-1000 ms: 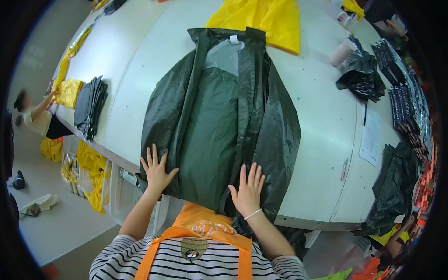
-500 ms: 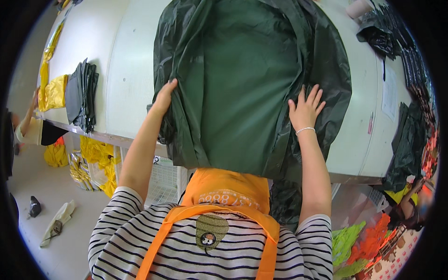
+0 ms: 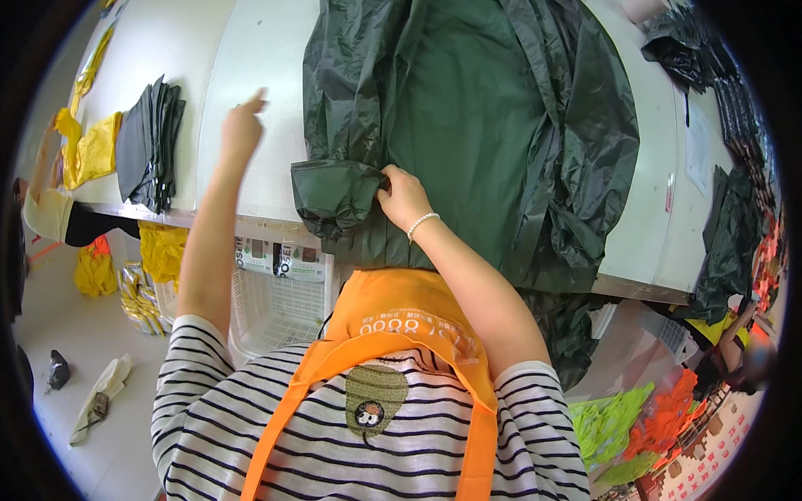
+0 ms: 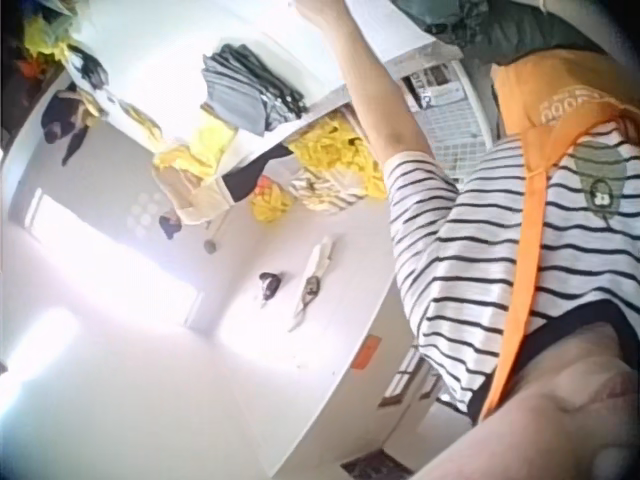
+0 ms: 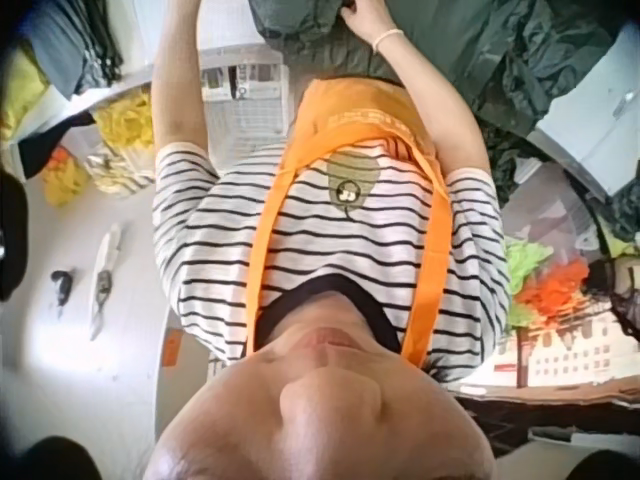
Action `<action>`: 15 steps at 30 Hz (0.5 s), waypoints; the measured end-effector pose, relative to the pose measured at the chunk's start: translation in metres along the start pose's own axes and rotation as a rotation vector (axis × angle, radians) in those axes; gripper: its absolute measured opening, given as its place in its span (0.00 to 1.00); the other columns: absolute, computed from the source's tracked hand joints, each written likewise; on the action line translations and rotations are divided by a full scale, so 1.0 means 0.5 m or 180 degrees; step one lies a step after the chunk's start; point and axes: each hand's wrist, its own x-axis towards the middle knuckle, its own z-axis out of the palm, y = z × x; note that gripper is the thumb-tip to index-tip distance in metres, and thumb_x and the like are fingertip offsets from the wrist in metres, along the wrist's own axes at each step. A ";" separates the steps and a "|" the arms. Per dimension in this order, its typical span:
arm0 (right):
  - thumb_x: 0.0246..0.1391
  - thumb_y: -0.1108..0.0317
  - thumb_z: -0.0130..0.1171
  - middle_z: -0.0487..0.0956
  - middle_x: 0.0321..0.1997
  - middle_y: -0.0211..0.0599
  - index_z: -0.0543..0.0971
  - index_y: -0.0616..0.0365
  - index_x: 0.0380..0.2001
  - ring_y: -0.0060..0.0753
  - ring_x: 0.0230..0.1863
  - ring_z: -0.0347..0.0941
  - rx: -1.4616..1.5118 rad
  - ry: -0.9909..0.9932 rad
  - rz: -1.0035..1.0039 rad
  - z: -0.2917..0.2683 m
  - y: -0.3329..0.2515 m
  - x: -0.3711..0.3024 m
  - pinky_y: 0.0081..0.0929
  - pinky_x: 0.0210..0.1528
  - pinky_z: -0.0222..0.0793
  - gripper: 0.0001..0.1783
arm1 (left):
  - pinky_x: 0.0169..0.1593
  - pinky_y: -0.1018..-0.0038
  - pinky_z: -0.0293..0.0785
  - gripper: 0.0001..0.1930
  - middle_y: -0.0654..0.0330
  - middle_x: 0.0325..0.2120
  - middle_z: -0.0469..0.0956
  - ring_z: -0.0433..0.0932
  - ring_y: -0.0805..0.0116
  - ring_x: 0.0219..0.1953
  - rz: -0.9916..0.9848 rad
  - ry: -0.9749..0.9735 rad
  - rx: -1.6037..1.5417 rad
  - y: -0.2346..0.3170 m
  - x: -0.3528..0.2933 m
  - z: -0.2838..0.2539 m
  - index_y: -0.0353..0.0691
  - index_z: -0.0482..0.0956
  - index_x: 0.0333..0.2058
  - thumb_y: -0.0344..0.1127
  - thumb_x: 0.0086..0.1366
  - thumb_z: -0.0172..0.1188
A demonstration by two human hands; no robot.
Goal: The person folds a dark green jacket on a white table. They smooth the fabric, fold the sleeves inward, and fold the body into a compact rectangle. The person then flips the jacket over and continues folding it neatly.
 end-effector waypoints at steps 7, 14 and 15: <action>0.54 0.64 0.52 0.71 0.50 0.52 0.75 0.62 0.48 0.54 0.53 0.66 0.0139 0.0212 -0.0740 0.058 0.021 -0.018 0.37 0.57 0.64 0.20 | 0.43 0.60 0.74 0.24 0.47 0.34 0.80 0.79 0.47 0.39 0.0331 -0.1175 0.0083 0.243 -0.143 0.011 0.37 0.77 0.44 0.49 0.55 0.63; 0.51 0.51 0.60 0.70 0.49 0.49 0.77 0.61 0.42 0.52 0.53 0.67 -0.1006 0.0238 0.0183 0.031 -0.062 -0.035 0.43 0.54 0.65 0.24 | 0.45 0.60 0.71 0.14 0.51 0.33 0.80 0.79 0.53 0.39 -0.0366 0.0251 0.1108 0.065 -0.093 -0.138 0.42 0.78 0.41 0.37 0.56 0.60; 0.50 0.50 0.61 0.70 0.49 0.48 0.77 0.61 0.41 0.52 0.53 0.67 -0.1266 0.0234 0.0364 0.030 -0.075 -0.032 0.44 0.54 0.65 0.25 | 0.46 0.61 0.70 0.15 0.54 0.30 0.80 0.79 0.54 0.37 -0.0164 0.1182 0.1692 0.046 -0.093 -0.157 0.43 0.78 0.41 0.40 0.56 0.61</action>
